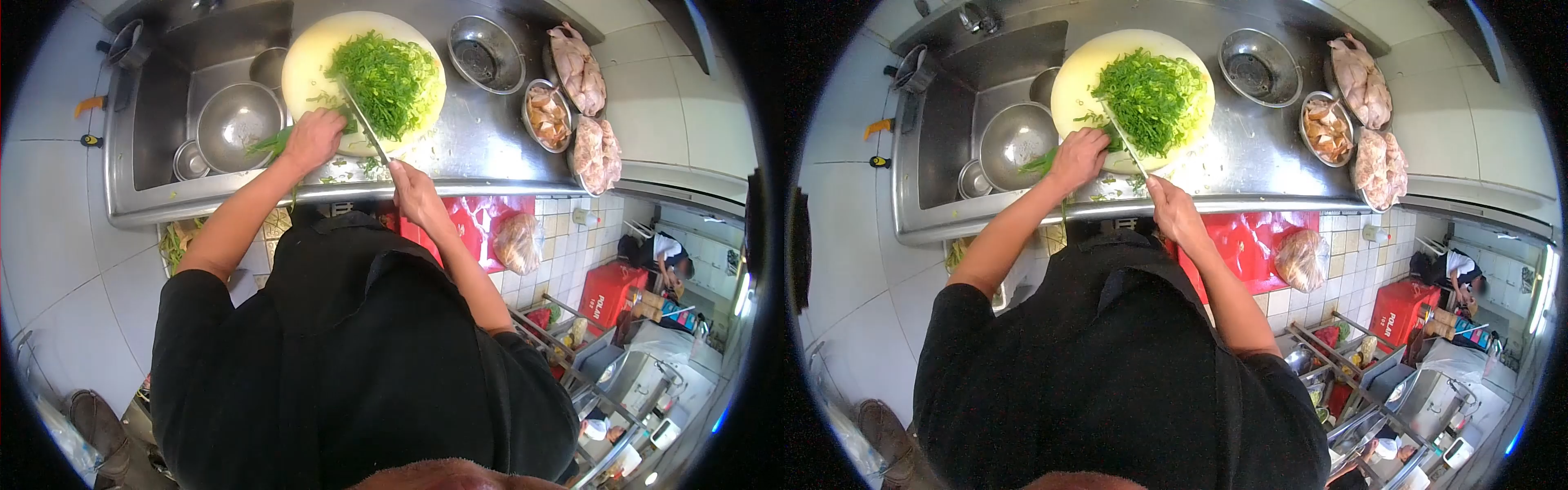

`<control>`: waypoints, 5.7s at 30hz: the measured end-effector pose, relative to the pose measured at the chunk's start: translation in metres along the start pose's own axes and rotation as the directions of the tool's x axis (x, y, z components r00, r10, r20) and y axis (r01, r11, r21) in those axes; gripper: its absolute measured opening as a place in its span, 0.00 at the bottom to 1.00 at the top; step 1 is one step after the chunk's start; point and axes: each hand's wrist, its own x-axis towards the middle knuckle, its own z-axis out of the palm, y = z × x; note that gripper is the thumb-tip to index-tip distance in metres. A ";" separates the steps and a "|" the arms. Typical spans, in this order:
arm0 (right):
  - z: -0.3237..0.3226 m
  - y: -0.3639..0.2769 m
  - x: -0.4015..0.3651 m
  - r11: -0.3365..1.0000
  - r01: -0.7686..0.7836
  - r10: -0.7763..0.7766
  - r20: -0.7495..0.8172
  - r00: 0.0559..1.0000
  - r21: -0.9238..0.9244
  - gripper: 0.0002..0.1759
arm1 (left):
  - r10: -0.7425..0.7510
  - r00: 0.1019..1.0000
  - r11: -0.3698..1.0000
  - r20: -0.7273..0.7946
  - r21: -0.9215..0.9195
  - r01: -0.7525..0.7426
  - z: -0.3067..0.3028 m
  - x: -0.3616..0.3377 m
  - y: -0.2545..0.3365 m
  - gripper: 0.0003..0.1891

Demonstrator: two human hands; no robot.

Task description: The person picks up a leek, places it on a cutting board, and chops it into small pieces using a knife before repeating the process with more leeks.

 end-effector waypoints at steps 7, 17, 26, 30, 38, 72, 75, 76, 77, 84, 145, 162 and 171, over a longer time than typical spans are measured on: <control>0.011 0.007 -0.017 0.996 0.039 -0.045 -0.077 0.996 -0.076 0.31 | -0.031 0.991 0.998 0.130 0.055 0.024 -0.007 0.010 0.005 0.15; 0.012 0.009 0.000 0.980 0.153 -0.169 -0.126 0.978 -0.123 0.30 | -0.025 0.999 1.000 0.029 0.004 0.025 0.000 0.005 0.002 0.14; 0.012 0.006 0.005 0.981 0.135 -0.151 -0.110 0.982 -0.141 0.30 | -0.027 0.998 0.999 -0.050 -0.042 0.025 0.000 0.002 0.003 0.10; 0.018 0.026 -0.006 0.947 0.229 -0.271 -0.183 0.945 -0.224 0.29 | -0.023 0.996 0.998 -0.085 -0.058 0.018 0.005 0.000 -0.002 0.09; 0.010 0.007 -0.006 0.984 0.100 -0.113 -0.083 0.990 -0.147 0.29 | -0.038 0.994 0.996 -0.106 -0.081 0.029 0.005 -0.004 0.001 0.10; 0.033 0.024 0.008 0.986 0.113 -0.126 -0.098 0.987 -0.124 0.32 | -0.028 0.981 0.973 -0.191 -0.230 -0.017 0.001 -0.027 -0.012 0.09; 0.023 0.027 0.022 0.997 0.034 -0.037 -0.049 0.998 -0.071 0.33 | -0.026 0.980 0.975 -0.196 -0.219 -0.018 -0.001 -0.026 -0.013 0.08; 0.011 0.027 0.021 0.999 -0.022 0.021 -0.020 1.000 -0.040 0.33 | -0.026 0.980 0.975 -0.199 -0.223 -0.019 0.001 -0.024 -0.011 0.08; 0.001 0.026 0.020 0.997 -0.079 0.079 0.014 0.997 -0.015 0.34 | -0.017 0.975 0.975 -0.221 -0.220 -0.033 0.004 -0.021 -0.009 0.08; -0.022 0.012 0.003 0.994 -0.089 0.085 -0.069 0.994 -0.063 0.37 | 0.010 0.991 0.986 -0.134 -0.163 -0.032 0.015 -0.001 0.001 0.09; 0.006 0.030 -0.010 0.990 -0.058 0.055 -0.026 0.998 -0.128 0.36 | -0.049 0.989 0.971 -0.139 -0.239 0.015 0.020 -0.006 -0.004 0.11; -0.022 0.035 0.022 0.998 -0.062 0.062 -0.062 0.996 -0.001 0.37 | -0.006 0.975 0.961 -0.223 -0.270 -0.056 0.017 -0.013 -0.006 0.07; -0.005 0.027 -0.003 0.993 -0.009 -0.001 -0.084 0.996 -0.121 0.35 | 0.047 0.992 0.979 -0.115 -0.190 -0.068 0.018 0.005 -0.004 0.09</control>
